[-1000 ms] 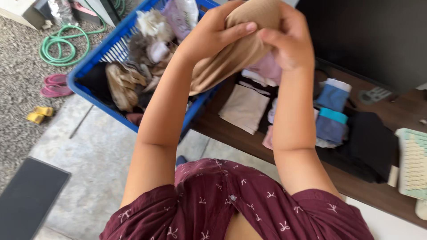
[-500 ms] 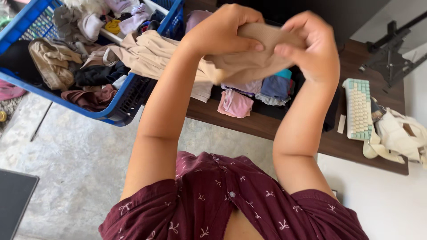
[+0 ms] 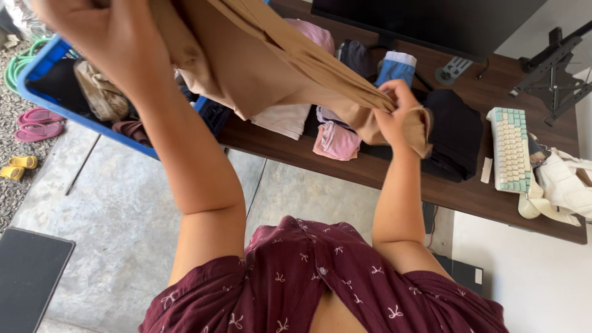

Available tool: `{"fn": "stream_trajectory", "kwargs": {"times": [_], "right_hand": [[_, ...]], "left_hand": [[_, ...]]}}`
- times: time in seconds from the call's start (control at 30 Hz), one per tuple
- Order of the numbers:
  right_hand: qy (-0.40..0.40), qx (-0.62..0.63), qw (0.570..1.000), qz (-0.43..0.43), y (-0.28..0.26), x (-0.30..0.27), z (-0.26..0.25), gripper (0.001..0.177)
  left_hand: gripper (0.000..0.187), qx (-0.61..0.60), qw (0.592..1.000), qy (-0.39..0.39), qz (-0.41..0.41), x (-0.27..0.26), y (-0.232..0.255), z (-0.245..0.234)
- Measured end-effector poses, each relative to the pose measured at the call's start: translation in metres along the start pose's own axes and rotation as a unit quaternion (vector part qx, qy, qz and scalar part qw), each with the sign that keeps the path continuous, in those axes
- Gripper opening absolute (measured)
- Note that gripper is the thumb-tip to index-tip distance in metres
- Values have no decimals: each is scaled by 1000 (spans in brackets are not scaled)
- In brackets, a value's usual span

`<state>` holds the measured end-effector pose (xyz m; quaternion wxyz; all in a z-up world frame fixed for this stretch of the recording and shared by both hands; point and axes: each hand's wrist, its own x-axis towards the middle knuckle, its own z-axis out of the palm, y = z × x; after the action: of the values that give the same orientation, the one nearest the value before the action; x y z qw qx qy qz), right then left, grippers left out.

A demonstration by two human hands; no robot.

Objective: The person takes various items of clothing from a laundry basket and folds them on a desk, creating organized stacks.

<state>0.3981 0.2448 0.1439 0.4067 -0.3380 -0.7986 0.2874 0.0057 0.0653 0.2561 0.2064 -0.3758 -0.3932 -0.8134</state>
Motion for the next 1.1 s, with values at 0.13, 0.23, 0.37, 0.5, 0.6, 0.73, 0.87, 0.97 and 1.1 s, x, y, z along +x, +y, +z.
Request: {"fn": "stream_trajectory", "kwargs": {"times": [0.13,0.23,0.37,0.5,0.6,0.73,0.87,0.97,1.1], "right_hand": [[20,-115,992,47,-22,-10,-16,33],[59,-75,995,-17,-11,-21,-25,31],[10,26,999,37,-9,-52,-31,30],[-54,-62,995,53,-18,-83,-32,25],[-33,-136,985,97,-11,-102,-29,27],[-17,6,998,55,-2,-119,-27,32],[-27,315,946,-73,-18,-125,-35,20],[-77,438,873,-198,-53,-104,-27,13],[-211,224,920,-243,-102,-50,24,25]], "left_hand": [[37,191,980,28,55,18,8,-55],[48,308,944,31,112,30,17,-88],[24,512,813,-103,257,25,23,-116],[14,611,767,-80,179,9,6,-149],[14,617,780,-98,47,-4,-19,-188],[18,469,878,-65,-71,-19,-54,-231],[4,281,948,50,-143,-20,-80,-243],[10,106,981,-105,-125,-38,-64,-198],[12,102,877,-440,-164,-75,-5,-106]]}}
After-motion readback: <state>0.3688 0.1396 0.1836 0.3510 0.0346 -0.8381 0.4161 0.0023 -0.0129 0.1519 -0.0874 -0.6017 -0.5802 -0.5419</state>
